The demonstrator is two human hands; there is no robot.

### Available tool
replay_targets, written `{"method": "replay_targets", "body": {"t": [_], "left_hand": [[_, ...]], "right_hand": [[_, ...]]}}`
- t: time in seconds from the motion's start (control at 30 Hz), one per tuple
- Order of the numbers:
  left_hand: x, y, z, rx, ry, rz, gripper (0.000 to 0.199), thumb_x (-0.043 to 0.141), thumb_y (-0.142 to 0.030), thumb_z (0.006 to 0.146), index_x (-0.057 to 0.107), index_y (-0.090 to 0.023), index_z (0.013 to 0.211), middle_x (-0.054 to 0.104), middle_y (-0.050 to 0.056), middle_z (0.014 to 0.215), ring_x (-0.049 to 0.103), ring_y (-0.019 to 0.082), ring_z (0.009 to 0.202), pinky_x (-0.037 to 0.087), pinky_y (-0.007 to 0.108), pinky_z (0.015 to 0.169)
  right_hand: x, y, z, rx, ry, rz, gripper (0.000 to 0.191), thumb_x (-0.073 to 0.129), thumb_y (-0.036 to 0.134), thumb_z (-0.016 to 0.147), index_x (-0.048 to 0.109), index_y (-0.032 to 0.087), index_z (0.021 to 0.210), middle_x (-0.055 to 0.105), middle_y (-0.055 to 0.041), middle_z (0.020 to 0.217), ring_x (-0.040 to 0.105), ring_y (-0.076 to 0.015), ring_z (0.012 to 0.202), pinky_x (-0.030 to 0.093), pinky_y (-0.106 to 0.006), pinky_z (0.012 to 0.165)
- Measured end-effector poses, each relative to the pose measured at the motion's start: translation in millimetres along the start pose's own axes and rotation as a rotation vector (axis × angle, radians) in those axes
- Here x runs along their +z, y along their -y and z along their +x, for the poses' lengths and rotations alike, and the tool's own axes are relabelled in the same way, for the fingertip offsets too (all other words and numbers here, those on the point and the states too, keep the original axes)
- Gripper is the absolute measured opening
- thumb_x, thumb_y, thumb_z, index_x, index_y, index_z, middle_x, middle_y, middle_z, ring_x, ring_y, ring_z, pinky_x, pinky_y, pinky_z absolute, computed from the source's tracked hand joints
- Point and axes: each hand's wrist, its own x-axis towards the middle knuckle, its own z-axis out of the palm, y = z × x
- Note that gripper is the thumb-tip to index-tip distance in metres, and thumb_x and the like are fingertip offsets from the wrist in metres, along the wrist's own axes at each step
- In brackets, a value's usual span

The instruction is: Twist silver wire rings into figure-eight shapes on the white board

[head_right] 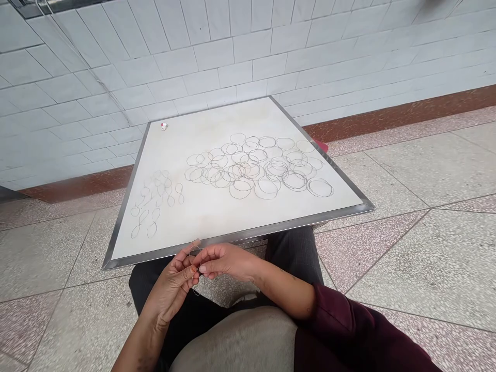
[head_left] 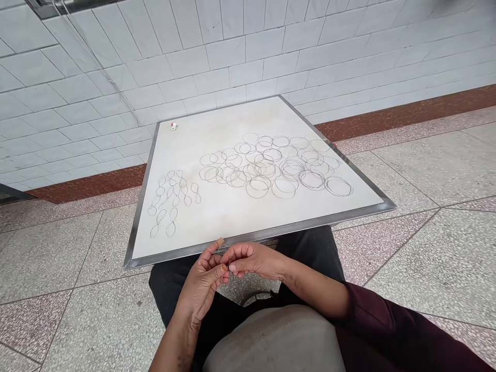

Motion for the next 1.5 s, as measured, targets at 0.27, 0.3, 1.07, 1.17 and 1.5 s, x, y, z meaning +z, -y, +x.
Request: {"method": "replay_targets", "body": {"t": [0.27,0.3,1.07,1.17,1.5], "left_hand": [[8.4,3,0,0.033,-0.074,0.049,0.062,0.087,-0.025,0.065,0.063,-0.021,0.122,0.061,-0.004,0.076,0.057,0.006,0.057,0.047,0.022,0.059],[9.4,3,0,0.044,-0.086,0.055,0.062,0.087,-0.027,0.065,0.063,-0.02,0.122,0.061,-0.003,0.075,0.058,0.007,0.057,0.047,0.022,0.059],[14.2,9,-7,0.171,-0.223,0.166,0.053,0.083,-0.034,0.067,0.068,-0.021,0.117,0.062,-0.003,0.069,0.056,0.01,0.062,0.046,0.023,0.061],[13.5,9,-7,0.151,-0.224,0.148,0.055,0.084,-0.034,0.065,0.068,-0.021,0.117,0.06,-0.003,0.068,0.055,0.01,0.06,0.044,0.022,0.059],[13.1,13,-5,0.178,-0.191,0.107,0.051,0.083,-0.032,0.068,0.067,-0.022,0.116,0.063,-0.003,0.068,0.055,0.009,0.059,0.044,0.023,0.063]], "right_hand": [[2,-8,3,0.003,-0.076,0.04,0.027,0.077,0.035,0.078,0.066,0.015,0.092,0.069,-0.0024,0.078,0.063,-0.0132,0.075,0.042,-0.026,0.067],[2,-9,4,0.006,-0.098,0.054,0.028,0.077,0.036,0.077,0.065,0.015,0.09,0.068,-0.002,0.077,0.064,-0.0133,0.075,0.043,-0.026,0.068],[6,-12,4,-0.061,-0.244,0.066,0.035,0.085,0.038,0.067,0.065,0.016,0.086,0.067,-0.0008,0.078,0.059,-0.011,0.067,0.046,-0.027,0.066],[6,-11,4,-0.071,-0.233,0.064,0.033,0.085,0.037,0.067,0.067,0.017,0.086,0.067,-0.0012,0.078,0.059,-0.012,0.069,0.044,-0.027,0.066],[6,-11,6,0.01,-0.258,0.119,0.035,0.088,0.037,0.064,0.068,0.015,0.084,0.067,-0.0005,0.078,0.06,-0.0113,0.071,0.044,-0.028,0.072]]}}
